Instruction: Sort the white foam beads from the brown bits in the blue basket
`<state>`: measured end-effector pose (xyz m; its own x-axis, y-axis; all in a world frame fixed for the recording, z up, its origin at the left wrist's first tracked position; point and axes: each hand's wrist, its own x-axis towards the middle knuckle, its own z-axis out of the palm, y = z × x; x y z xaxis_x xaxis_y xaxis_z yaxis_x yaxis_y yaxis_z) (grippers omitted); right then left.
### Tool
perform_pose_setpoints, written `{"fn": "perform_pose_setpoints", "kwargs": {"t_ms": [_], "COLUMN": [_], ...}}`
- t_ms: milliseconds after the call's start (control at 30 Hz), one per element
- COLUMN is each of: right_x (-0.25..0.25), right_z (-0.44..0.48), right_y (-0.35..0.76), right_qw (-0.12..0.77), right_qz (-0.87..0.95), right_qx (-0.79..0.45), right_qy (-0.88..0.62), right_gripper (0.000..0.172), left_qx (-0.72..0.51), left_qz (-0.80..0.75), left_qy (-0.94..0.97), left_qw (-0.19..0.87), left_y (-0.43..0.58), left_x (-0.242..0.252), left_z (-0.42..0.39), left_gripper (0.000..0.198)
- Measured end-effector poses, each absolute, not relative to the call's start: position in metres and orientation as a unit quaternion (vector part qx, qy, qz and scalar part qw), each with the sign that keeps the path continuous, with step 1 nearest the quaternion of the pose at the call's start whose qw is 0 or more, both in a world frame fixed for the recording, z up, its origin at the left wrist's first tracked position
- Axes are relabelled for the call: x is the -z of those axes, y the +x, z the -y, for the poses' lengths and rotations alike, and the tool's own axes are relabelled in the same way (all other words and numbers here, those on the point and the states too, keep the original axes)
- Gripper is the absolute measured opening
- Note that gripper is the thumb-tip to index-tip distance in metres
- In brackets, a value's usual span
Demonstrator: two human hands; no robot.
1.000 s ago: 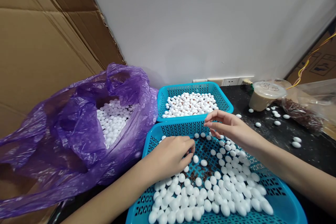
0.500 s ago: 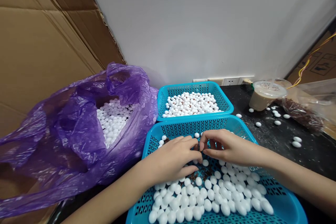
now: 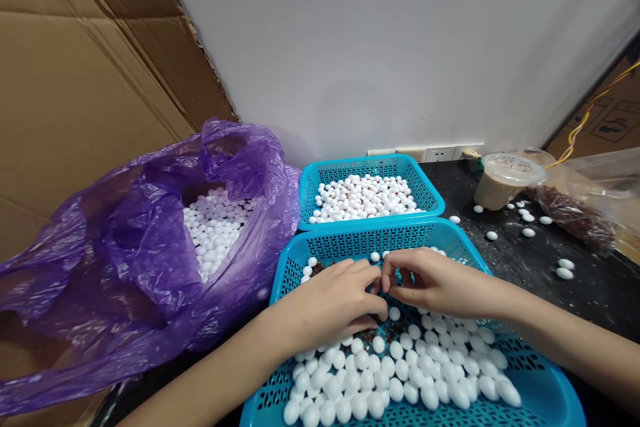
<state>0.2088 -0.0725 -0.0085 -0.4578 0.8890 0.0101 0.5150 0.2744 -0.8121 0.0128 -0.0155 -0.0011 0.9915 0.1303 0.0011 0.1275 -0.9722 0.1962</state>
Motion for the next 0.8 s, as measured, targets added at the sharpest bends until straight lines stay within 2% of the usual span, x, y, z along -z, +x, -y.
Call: {"fn": "perform_pose_setpoints", "kwargs": {"t_ms": [333,467,633,800], "right_x": [0.0068,0.0028,0.0034,0.0068], "right_z": [0.0718,0.0750,0.0780,0.0777], "right_y": [0.2079,0.2084,0.2101,0.2107], "right_qw": [0.204,0.157,0.112,0.097], "right_qz": [0.779,0.799,0.846,0.858], "right_qx": [-0.362,-0.364,-0.372,-0.378], "right_qy": [-0.470,-0.453,-0.365,-0.335], "right_gripper": [0.013,0.005,0.012,0.016], "left_qx": [0.012,-0.007,-0.035,-0.048], "left_qz": [-0.062,-0.057,-0.068,-0.081], "left_qy": [0.997,0.995,0.987,0.983], "left_qw": [0.049,0.082,0.143,0.158], "left_y": [0.0135,0.0150,0.0175,0.0175], "left_x": [0.0054,0.0000,-0.0034,-0.0035], "left_z": [0.0180,0.0185,0.0175,0.0150], "left_gripper": [0.006,0.001,0.007,0.011]}}
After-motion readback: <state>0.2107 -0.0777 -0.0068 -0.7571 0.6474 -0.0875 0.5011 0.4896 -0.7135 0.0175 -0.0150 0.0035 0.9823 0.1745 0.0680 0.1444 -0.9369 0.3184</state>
